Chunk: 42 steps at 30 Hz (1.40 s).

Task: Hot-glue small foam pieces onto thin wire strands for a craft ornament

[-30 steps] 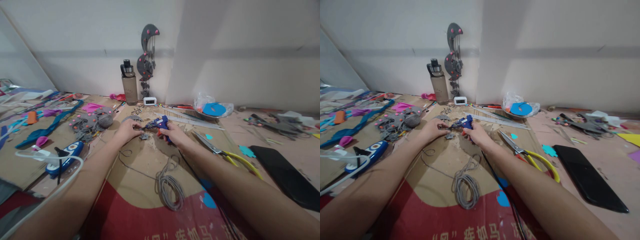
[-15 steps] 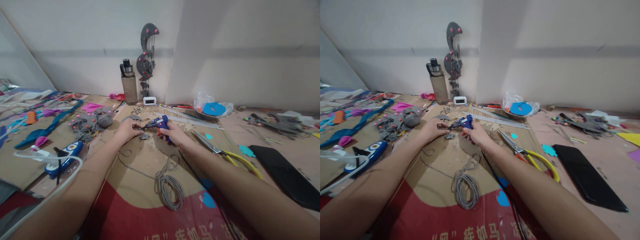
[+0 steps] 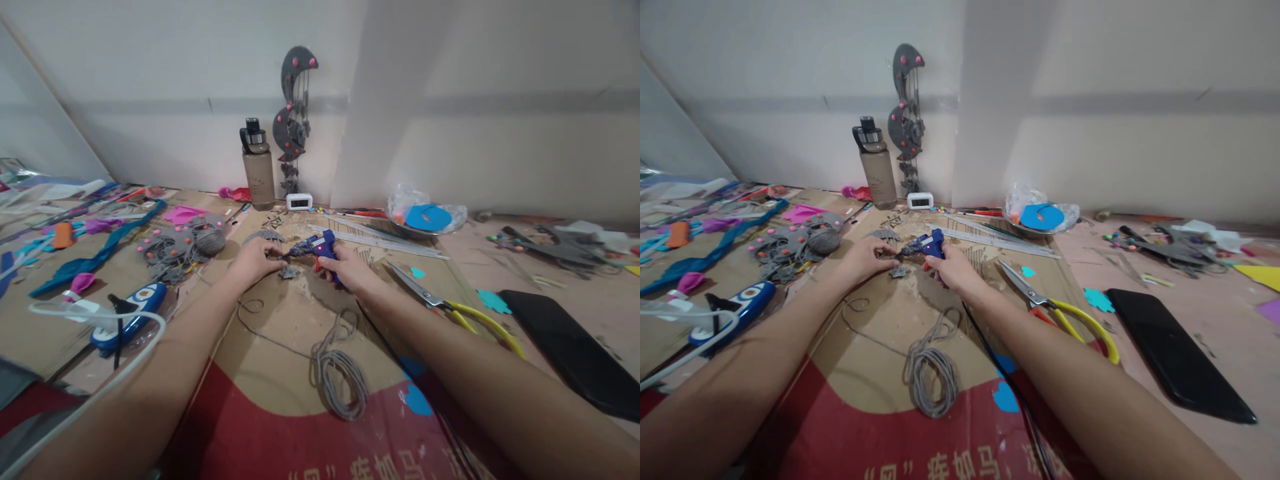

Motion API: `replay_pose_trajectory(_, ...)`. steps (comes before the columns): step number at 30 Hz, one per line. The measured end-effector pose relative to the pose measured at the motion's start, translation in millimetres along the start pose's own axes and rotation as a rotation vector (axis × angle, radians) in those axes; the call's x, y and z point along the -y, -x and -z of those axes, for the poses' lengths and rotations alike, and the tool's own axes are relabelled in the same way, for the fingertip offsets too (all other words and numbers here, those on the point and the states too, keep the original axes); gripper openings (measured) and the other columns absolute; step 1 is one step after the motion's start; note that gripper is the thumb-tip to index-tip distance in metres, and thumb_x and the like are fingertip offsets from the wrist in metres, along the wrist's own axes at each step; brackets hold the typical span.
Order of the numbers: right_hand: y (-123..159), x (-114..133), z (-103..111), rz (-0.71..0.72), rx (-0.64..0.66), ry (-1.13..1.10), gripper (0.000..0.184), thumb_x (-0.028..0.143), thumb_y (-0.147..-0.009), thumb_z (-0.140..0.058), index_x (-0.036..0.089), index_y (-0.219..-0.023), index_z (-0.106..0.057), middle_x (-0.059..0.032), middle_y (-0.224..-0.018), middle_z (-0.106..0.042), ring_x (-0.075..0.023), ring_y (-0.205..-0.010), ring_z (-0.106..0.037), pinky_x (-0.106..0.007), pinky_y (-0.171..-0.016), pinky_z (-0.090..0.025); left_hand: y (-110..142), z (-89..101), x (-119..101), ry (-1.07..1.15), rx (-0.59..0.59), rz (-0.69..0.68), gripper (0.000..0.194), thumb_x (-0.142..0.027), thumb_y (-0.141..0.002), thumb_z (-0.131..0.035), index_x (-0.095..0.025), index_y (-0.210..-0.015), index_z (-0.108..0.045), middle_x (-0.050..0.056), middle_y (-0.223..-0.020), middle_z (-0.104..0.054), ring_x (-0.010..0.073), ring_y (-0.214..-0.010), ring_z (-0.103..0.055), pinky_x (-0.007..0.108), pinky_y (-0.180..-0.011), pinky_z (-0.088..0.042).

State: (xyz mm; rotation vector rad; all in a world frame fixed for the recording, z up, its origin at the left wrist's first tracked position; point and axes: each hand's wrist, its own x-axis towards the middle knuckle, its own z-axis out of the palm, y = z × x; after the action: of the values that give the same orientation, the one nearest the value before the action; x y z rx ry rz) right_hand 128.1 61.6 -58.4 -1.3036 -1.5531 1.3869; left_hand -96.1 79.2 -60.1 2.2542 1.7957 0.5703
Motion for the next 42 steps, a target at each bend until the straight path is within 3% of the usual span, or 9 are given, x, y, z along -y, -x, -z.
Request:
replay_pose_trajectory(4, -0.4, 2.4, -1.5, -0.002, -0.016, 0.062, 0.009, 0.020, -0.080, -0.052, 0.019, -0.088, -0.052, 0.0028, -0.058, -0.058, -0.0071, -0.041, -0.043, -0.018, -0.037, -0.033, -1.1, -1.0, 1.4, 0.012, 0.003, 0.002, 0.031, -0.046, -0.068, -0.067, -0.022, -0.087, -0.073, 0.006, -0.090, -0.070, 0.0224, -0.083, -0.059, 0.033, -0.071, -0.044)
replay_pose_trajectory(11, 2.6, 1.1, 0.0, -0.008, -0.024, -0.024, 0.009, 0.021, -0.080, -0.051, 0.020, -0.089, -0.053, 0.0002, -0.072, -0.064, -0.0063, -0.043, -0.044, -0.018, -0.038, -0.033, -1.2, -1.4, 2.6, 0.025, -0.010, -0.003, 0.030, -0.044, -0.067, -0.069, -0.022, -0.086, -0.073, 0.006, -0.089, -0.069, 0.0220, -0.084, -0.060, 0.032, -0.073, -0.044)
replay_pose_trajectory(20, 1.5, 4.1, -1.1, -0.057, -0.031, 0.006, 0.007, 0.020, -0.082, -0.050, 0.019, -0.088, -0.051, 0.0038, -0.054, -0.053, -0.0067, -0.040, -0.041, -0.017, -0.035, -0.031, -2.7, -3.0, 4.9, 0.033, -0.004, 0.004, 0.032, -0.045, -0.066, -0.070, -0.022, -0.086, -0.073, 0.005, -0.088, -0.070, 0.0214, -0.082, -0.060, 0.032, -0.073, -0.044)
replay_pose_trajectory(27, 1.6, -0.4, 0.5, -0.015, -0.010, -0.048, 0.005, 0.021, -0.081, -0.052, 0.019, -0.086, -0.052, 0.0008, -0.067, -0.062, -0.0057, -0.041, -0.043, -0.017, -0.036, -0.031, -1.8, -1.9, 3.3, 0.034, -0.003, 0.003, 0.030, -0.045, -0.067, -0.069, -0.022, -0.086, -0.073, 0.006, -0.088, -0.069, 0.0222, -0.081, -0.059, 0.033, -0.071, -0.044)
replay_pose_trajectory(35, -3.8, -4.0, -4.0, 0.020, -0.026, 0.043, 0.012, 0.020, -0.081, -0.050, 0.018, -0.092, -0.052, -0.0005, -0.075, -0.065, -0.0058, -0.043, -0.044, -0.017, -0.037, -0.034, -2.6, -0.8, 1.7, 0.007, 0.008, 0.002, 0.032, -0.045, -0.068, -0.068, -0.020, -0.087, -0.073, 0.005, -0.087, -0.070, 0.0207, -0.081, -0.059, 0.031, -0.071, -0.044)
replay_pose_trajectory(42, 0.0, -1.2, -2.0, -0.009, -0.027, -0.038, 0.008, 0.019, -0.081, -0.050, 0.019, -0.089, -0.051, 0.0008, -0.072, -0.063, -0.0049, -0.042, -0.042, -0.016, -0.036, -0.033, -2.0, -1.3, 2.2, -0.016, -0.002, 0.016, 0.035, -0.048, -0.067, -0.068, -0.020, -0.087, -0.073, 0.007, -0.090, -0.069, 0.0216, -0.083, -0.060, 0.032, -0.073, -0.045)
